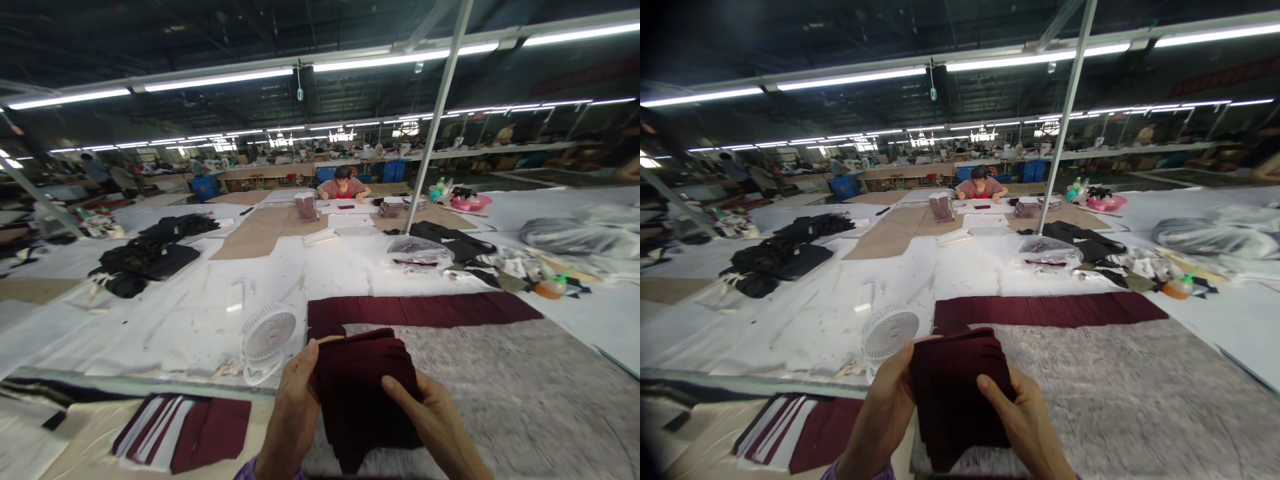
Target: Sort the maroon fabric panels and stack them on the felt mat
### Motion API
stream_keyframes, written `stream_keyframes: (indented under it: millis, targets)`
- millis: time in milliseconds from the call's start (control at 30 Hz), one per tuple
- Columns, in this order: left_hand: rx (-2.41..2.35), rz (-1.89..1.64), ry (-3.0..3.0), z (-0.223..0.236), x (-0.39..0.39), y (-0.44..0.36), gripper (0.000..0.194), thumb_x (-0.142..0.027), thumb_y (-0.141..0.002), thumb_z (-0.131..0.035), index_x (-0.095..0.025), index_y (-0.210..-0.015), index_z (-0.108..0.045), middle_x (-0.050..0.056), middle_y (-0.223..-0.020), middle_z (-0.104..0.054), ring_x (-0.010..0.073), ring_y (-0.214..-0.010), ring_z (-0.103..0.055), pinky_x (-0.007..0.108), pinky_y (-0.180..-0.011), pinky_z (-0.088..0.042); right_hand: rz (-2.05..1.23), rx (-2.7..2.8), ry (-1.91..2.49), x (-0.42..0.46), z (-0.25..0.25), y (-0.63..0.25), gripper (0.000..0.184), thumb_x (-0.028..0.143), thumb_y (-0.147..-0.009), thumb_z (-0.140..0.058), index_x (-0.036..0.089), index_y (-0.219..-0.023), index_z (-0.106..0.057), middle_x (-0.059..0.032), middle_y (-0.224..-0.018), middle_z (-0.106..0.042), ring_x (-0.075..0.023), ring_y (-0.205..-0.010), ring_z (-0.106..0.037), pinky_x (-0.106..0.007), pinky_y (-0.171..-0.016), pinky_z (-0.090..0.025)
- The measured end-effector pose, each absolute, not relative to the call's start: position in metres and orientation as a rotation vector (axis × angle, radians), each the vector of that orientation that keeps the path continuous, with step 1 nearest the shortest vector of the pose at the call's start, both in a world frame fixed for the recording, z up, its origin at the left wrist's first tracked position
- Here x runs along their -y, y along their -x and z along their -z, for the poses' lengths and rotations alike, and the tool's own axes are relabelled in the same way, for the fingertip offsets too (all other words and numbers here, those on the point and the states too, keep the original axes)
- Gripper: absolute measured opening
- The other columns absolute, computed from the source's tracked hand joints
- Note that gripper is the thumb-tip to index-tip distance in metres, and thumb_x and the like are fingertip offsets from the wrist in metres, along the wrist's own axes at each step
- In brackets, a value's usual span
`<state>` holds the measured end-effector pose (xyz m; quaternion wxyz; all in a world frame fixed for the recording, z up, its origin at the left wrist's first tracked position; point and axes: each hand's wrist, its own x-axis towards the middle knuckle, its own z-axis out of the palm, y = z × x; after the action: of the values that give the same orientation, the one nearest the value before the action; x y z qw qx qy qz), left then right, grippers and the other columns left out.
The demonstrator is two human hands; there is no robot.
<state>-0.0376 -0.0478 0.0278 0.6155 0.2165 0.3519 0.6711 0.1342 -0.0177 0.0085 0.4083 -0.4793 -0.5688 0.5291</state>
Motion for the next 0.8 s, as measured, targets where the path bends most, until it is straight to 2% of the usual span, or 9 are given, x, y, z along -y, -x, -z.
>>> stream_keyframes:
  millis: [233, 600, 800]
  targets:
    - [-0.784, -1.523, -0.425, -0.0293, 0.0484, 0.0387, 0.036, -0.037, -0.087, -0.049, -0.010, -0.103, -0.067, 0.012, -0.098, -0.069, 0.0263, -0.101, -0.058, 0.036, -0.089, -0.043, -1.351, 1.443, 1.175, 0.0180, -0.0108, -0.1355, 0.027, 0.047, -0.072, -0.067, 0.020, -0.074, -0.069, -0.0016, -0.073, -0.069, -0.0257, -0.082, -0.063, -0.030, -0.075, -0.052]
    - [-0.762, -1.521, -0.404, -0.0326, 0.0484, 0.0375, 0.036, -0.036, -0.087, -0.048, -0.008, -0.101, -0.067, 0.012, -0.097, -0.070, 0.0250, -0.096, -0.060, 0.034, -0.087, -0.044, -1.354, 1.487, 1.203, 0.0167, -0.0121, -0.1359, 0.034, 0.050, -0.073, -0.065, 0.019, -0.088, -0.071, -0.0039, -0.081, -0.071, -0.0269, -0.083, -0.064, -0.032, -0.074, -0.052]
    - [-0.719, -1.507, -0.385, -0.0288, 0.0482, 0.0371, 0.037, -0.039, -0.087, -0.049, -0.013, -0.106, -0.066, 0.011, -0.100, -0.069, 0.0260, -0.105, -0.057, 0.037, -0.094, -0.041, -1.350, 1.475, 1.181, 0.0146, -0.0102, -0.1333, 0.030, 0.048, -0.073, -0.064, 0.019, -0.074, -0.067, -0.0027, -0.070, -0.067, -0.0265, -0.081, -0.063, -0.034, -0.074, -0.052]
